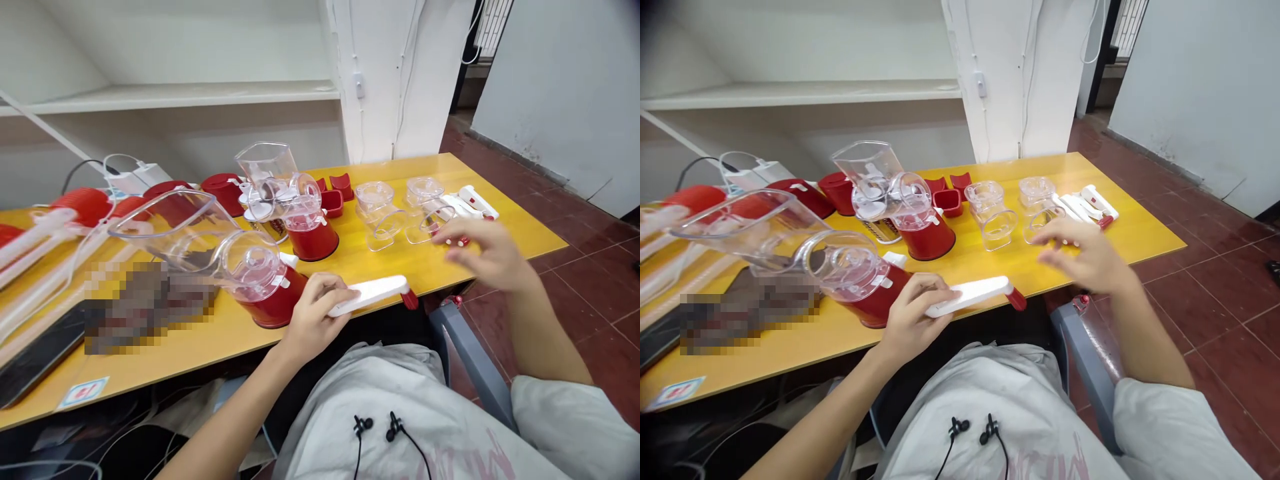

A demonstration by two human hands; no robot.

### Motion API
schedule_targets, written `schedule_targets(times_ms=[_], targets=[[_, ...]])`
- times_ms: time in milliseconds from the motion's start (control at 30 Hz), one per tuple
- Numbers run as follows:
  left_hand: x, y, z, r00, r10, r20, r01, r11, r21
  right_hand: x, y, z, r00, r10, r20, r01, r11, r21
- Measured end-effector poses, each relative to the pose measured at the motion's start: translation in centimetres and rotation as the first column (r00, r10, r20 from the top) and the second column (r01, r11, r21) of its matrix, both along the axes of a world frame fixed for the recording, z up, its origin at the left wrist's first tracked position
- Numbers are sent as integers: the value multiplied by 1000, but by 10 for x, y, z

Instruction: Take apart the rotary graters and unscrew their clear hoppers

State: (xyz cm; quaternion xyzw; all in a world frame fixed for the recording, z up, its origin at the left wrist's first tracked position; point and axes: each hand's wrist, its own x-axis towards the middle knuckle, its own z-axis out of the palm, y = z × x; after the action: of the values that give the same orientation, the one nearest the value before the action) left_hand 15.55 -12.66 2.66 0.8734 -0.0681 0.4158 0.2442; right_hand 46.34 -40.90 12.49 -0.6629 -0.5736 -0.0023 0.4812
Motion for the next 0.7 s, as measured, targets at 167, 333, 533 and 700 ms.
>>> schedule_targets(times_ms=[167, 333, 533, 700], targets=[[-6, 2, -7, 992, -130, -6, 123, 951, -284, -97, 60, -13, 928, 370, -37, -367, 894, -257], [-4, -14, -7, 972, -232, 26, 150, 535, -832, -124, 83, -53, 886, 235, -400, -317, 936, -153], [2, -25, 0, 961, -277, -21, 78, 345, -935, -141, 96, -88, 729, 233, -644, -360, 930, -71], [-1, -25, 5, 956, -281, -80, 24, 347, -938, -123, 102, -100, 791, 286, -541, -340, 940, 1]])
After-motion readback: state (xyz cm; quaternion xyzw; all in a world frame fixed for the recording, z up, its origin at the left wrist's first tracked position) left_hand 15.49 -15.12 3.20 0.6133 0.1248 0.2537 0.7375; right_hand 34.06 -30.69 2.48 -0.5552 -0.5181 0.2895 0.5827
